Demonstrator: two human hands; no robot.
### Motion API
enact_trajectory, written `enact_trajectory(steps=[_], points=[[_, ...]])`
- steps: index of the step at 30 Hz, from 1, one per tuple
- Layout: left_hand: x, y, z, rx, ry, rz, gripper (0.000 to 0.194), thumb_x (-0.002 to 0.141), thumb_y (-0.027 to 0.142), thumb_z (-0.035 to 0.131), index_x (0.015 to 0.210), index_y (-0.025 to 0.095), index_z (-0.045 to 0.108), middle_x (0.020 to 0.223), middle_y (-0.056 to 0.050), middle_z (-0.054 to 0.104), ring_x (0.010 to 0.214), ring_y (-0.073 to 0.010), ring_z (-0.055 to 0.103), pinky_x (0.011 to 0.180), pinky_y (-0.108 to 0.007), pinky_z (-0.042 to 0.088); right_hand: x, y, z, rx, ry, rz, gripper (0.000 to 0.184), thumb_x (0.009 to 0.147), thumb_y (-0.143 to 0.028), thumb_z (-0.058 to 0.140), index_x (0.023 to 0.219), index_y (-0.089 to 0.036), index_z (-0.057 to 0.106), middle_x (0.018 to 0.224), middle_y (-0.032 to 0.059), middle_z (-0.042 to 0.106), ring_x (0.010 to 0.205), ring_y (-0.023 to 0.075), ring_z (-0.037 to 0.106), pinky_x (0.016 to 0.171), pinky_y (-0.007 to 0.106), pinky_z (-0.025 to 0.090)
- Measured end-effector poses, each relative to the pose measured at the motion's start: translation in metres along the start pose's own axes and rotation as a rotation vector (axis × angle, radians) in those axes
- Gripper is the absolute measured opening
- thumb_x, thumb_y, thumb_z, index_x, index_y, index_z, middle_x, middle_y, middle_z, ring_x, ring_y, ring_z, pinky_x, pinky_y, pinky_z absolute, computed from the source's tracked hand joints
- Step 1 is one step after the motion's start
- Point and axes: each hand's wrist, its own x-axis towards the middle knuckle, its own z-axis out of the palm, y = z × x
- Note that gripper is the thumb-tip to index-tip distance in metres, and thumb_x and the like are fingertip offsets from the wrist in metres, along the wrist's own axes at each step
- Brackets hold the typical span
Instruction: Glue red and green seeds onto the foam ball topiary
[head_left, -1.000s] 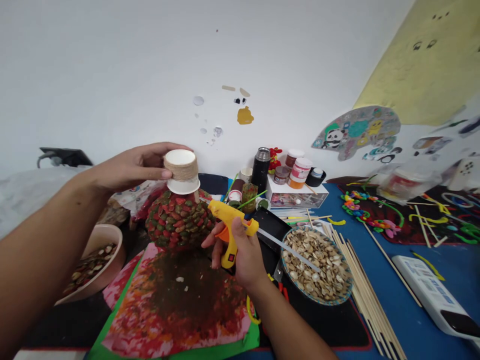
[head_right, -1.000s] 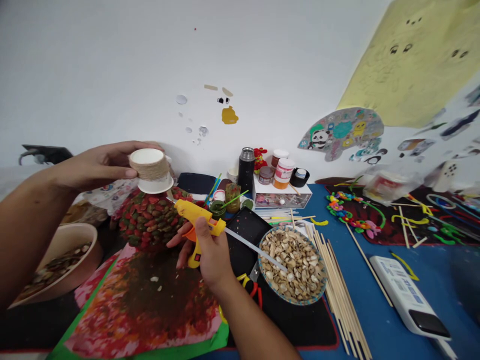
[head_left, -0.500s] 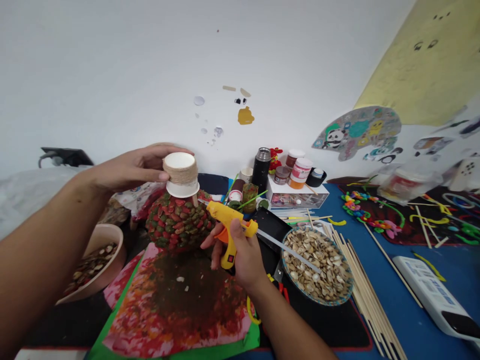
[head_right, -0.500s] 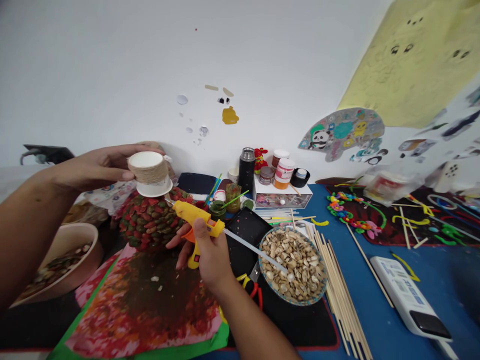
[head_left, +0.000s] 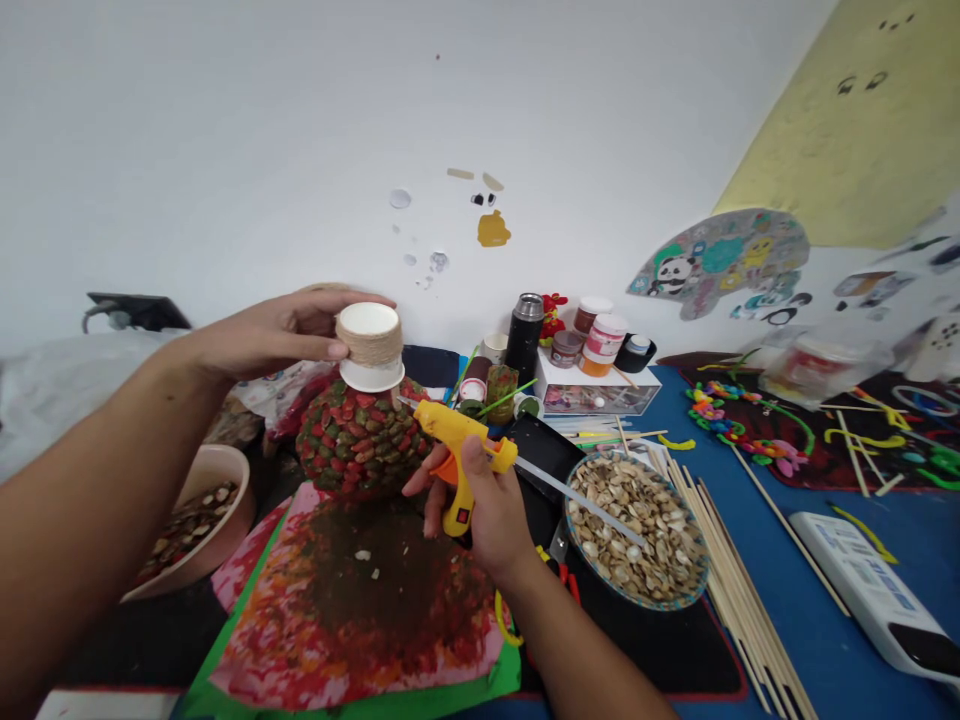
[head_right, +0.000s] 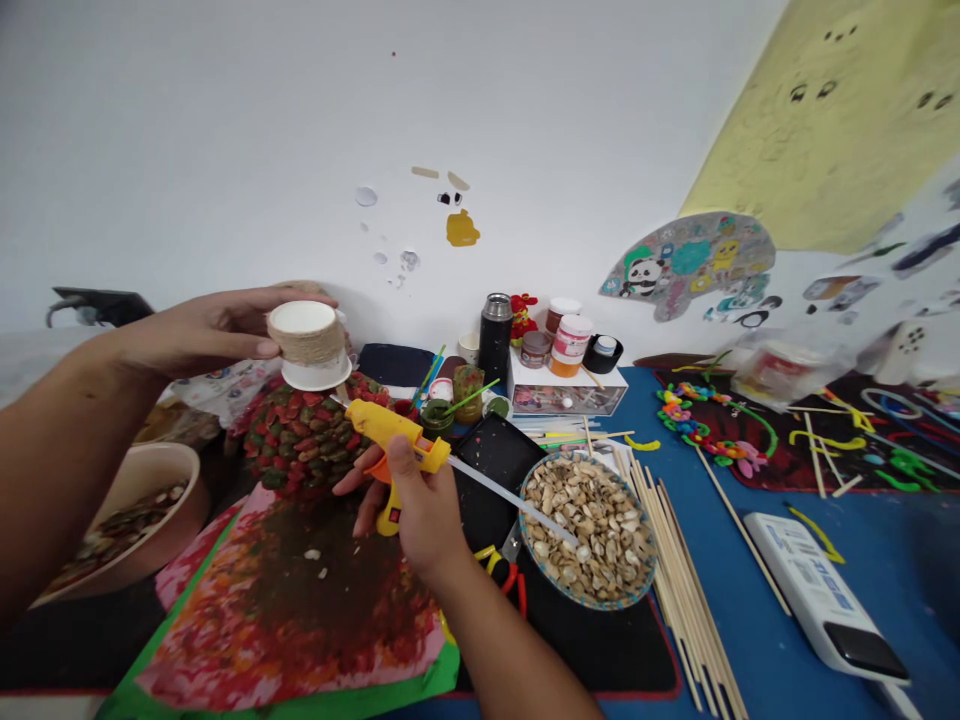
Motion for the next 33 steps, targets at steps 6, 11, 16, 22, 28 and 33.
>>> enact_trajectory(steps=[6,11,16,22,28,33], points=[[0.001,0.003,0.002,-0.024,-0.009,0.003,0.072,0.089,0.040,0.097,0.155,0.025,0.072,0.153,-0.010,0.081,0.137,-0.0330,0.075,0.112,-0.045,0.060,0.000,0.000,0.000,0.005,-0.009,-0.006,0.075,0.091,-0.094,0.079,0.089,-0.019,0.074,0.072,0.0064,0.082,0.039,0.0119,0.062,0.040,0.019,0.044],[0.001,0.002,0.003,-0.057,-0.025,0.007,0.069,0.092,0.039,0.096,0.155,0.027,0.073,0.153,-0.006,0.082,0.137,-0.0301,0.075,0.113,-0.041,0.060,-0.001,0.000,-0.001,-0.001,-0.002,-0.012,0.075,0.092,-0.094,0.078,0.091,-0.019,0.075,0.072,0.0064,0.082,0.039,0.0120,0.062,0.040,0.020,0.045],[0.002,-0.006,0.001,-0.081,-0.026,0.045,0.068,0.092,0.037,0.097,0.155,0.027,0.074,0.152,-0.008,0.082,0.134,-0.0291,0.076,0.112,-0.042,0.060,0.000,0.001,0.000,0.011,-0.010,-0.015,0.075,0.092,-0.094,0.079,0.091,-0.019,0.075,0.071,0.0058,0.082,0.038,0.0114,0.062,0.039,0.018,0.043],[0.005,-0.013,-0.001,-0.090,-0.037,0.080,0.070,0.088,0.038,0.100,0.154,0.028,0.077,0.153,-0.012,0.081,0.134,-0.0295,0.076,0.109,-0.041,0.061,0.000,0.001,-0.001,0.016,0.000,-0.015,0.077,0.090,-0.095,0.079,0.091,-0.018,0.075,0.076,0.0075,0.084,0.039,0.0112,0.063,0.039,0.019,0.045],[0.005,-0.014,-0.004,-0.079,-0.045,0.087,0.067,0.089,0.039,0.100,0.152,0.031,0.079,0.148,-0.011,0.082,0.132,-0.0294,0.076,0.109,-0.041,0.062,0.001,0.000,-0.002,0.037,0.009,-0.032,0.075,0.091,-0.093,0.082,0.091,-0.018,0.077,0.075,0.0063,0.085,0.037,0.0101,0.064,0.040,0.018,0.048],[0.001,-0.018,-0.009,-0.051,-0.050,0.054,0.068,0.089,0.041,0.100,0.153,0.035,0.077,0.149,-0.009,0.081,0.132,-0.0316,0.075,0.107,-0.040,0.062,0.002,-0.003,-0.002,0.058,0.032,-0.061,0.075,0.092,-0.092,0.082,0.088,-0.017,0.077,0.073,0.0066,0.084,0.036,0.0094,0.062,0.039,0.016,0.046]])
